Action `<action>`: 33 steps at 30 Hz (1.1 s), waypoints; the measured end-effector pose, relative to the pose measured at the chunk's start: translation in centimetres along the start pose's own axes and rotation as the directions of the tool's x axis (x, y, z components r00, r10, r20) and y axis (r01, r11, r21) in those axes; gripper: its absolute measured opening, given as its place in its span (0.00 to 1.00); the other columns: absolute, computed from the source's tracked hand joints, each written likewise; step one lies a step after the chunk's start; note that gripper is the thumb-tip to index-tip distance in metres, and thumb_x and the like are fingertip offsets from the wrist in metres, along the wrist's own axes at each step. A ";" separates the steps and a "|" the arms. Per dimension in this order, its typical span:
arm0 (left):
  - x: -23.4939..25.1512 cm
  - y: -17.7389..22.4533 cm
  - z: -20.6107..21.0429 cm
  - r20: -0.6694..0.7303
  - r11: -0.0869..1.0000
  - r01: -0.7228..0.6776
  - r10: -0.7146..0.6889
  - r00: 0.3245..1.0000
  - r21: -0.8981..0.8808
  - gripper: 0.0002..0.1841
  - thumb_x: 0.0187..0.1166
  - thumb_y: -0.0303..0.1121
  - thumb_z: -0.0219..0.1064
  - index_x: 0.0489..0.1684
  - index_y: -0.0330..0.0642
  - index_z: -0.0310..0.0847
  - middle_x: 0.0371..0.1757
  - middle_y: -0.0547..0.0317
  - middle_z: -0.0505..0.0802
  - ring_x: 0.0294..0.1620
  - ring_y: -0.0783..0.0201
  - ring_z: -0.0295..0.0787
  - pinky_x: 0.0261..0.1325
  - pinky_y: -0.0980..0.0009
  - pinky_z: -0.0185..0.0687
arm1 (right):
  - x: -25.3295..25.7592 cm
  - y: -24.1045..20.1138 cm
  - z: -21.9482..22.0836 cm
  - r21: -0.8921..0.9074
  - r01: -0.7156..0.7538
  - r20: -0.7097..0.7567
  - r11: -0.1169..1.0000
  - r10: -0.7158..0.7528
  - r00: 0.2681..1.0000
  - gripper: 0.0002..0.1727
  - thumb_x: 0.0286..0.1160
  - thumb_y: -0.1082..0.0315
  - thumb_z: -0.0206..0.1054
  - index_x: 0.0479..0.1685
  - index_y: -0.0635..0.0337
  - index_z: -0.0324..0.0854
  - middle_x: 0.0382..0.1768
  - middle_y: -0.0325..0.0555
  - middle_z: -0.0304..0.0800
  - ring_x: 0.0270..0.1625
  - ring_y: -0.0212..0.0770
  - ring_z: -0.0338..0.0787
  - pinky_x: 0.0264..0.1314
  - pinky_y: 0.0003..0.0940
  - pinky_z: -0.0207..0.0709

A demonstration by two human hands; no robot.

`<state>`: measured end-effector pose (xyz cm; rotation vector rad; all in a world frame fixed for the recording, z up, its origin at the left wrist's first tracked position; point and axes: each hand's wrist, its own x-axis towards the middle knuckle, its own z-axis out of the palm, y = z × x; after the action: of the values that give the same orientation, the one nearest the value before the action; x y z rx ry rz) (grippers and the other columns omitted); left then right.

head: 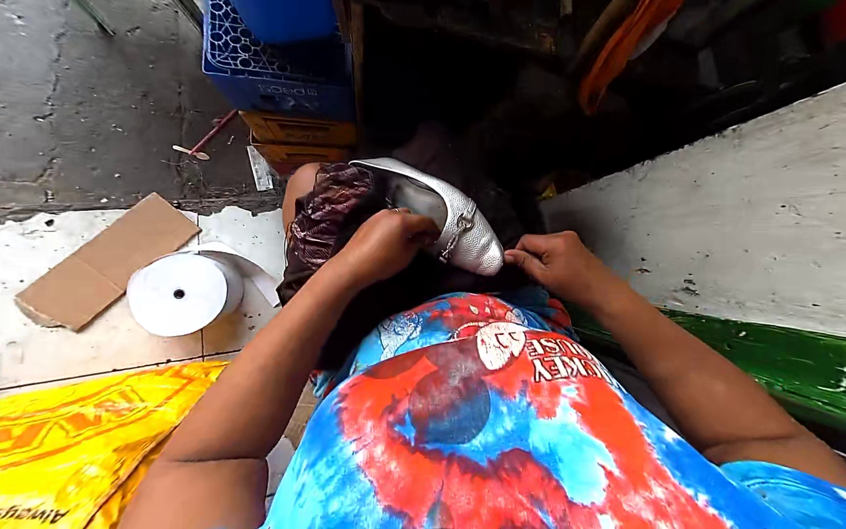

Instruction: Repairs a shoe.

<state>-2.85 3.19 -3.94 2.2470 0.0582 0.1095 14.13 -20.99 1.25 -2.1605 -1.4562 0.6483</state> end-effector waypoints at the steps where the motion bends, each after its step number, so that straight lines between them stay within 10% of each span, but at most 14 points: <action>1: 0.0 -0.2 0.0 -0.008 1.000 -0.017 0.017 1.000 0.014 0.08 0.80 0.24 0.65 0.39 0.38 0.92 0.37 0.48 0.94 0.44 0.48 0.93 0.52 0.45 0.84 | 0.0 0.1 0.2 -0.004 -0.002 -0.013 1.000 0.002 1.000 0.20 0.83 0.59 0.66 0.23 0.63 0.83 0.15 0.41 0.76 0.19 0.32 0.75 0.24 0.30 0.70; 8: 0.3 -0.3 -0.1 -0.021 0.998 -0.041 0.042 0.999 0.038 0.07 0.76 0.20 0.63 0.30 0.31 0.86 0.29 0.44 0.89 0.36 0.46 0.90 0.43 0.46 0.83 | -2.5 4.1 -1.3 -0.147 -0.239 -0.149 0.960 0.218 0.965 0.35 0.87 0.43 0.58 0.15 0.64 0.75 0.11 0.47 0.69 0.16 0.47 0.73 0.20 0.48 0.66; 14: 0.3 0.0 -0.5 -0.044 0.999 -0.020 0.019 0.999 -0.027 0.05 0.76 0.22 0.66 0.35 0.34 0.90 0.33 0.49 0.93 0.35 0.59 0.91 0.45 0.56 0.85 | -3.9 7.8 -3.7 -0.197 -0.614 -0.265 0.764 0.561 0.784 0.40 0.86 0.37 0.56 0.24 0.72 0.79 0.22 0.67 0.81 0.30 0.70 0.84 0.32 0.71 0.70; 19: -0.6 -0.8 -1.3 0.018 0.995 0.075 -0.076 0.997 0.068 0.10 0.75 0.27 0.70 0.24 0.32 0.85 0.31 0.48 0.89 0.36 0.53 0.88 0.43 0.50 0.81 | -3.1 5.1 -2.7 -0.046 -0.191 -0.003 0.980 0.191 0.982 0.36 0.83 0.40 0.58 0.13 0.62 0.74 0.11 0.43 0.69 0.18 0.43 0.72 0.22 0.47 0.64; 22: -0.4 0.5 -1.5 0.019 0.930 0.297 -0.308 0.951 0.214 0.12 0.77 0.28 0.68 0.23 0.31 0.84 0.33 0.40 0.90 0.41 0.41 0.90 0.45 0.38 0.79 | -3.2 3.5 -2.5 0.016 -0.049 0.278 0.999 0.043 0.960 0.34 0.80 0.39 0.62 0.08 0.52 0.73 0.08 0.34 0.67 0.15 0.33 0.70 0.18 0.37 0.62; 30: 0.5 2.6 -1.3 -0.005 0.778 0.502 -0.541 0.841 0.378 0.14 0.80 0.29 0.62 0.25 0.30 0.83 0.37 0.35 0.90 0.47 0.35 0.89 0.47 0.33 0.75 | -5.3 3.4 -3.2 -0.340 -0.239 0.510 0.910 0.392 0.766 0.28 0.74 0.42 0.74 0.14 0.54 0.85 0.15 0.44 0.82 0.26 0.48 0.86 0.31 0.57 0.77; 33: 0.1 2.5 -1.4 -0.027 0.769 0.493 -0.530 0.848 0.407 0.14 0.81 0.31 0.62 0.26 0.30 0.83 0.37 0.35 0.90 0.46 0.34 0.89 0.45 0.33 0.76 | -5.9 3.0 -3.6 -0.282 -0.251 0.344 0.926 0.342 0.875 0.26 0.70 0.44 0.77 0.15 0.53 0.83 0.13 0.43 0.79 0.21 0.48 0.83 0.24 0.55 0.74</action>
<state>-2.91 2.68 -1.12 2.5523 0.7055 -0.3318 16.59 -27.87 3.04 -2.5800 -1.4529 1.1246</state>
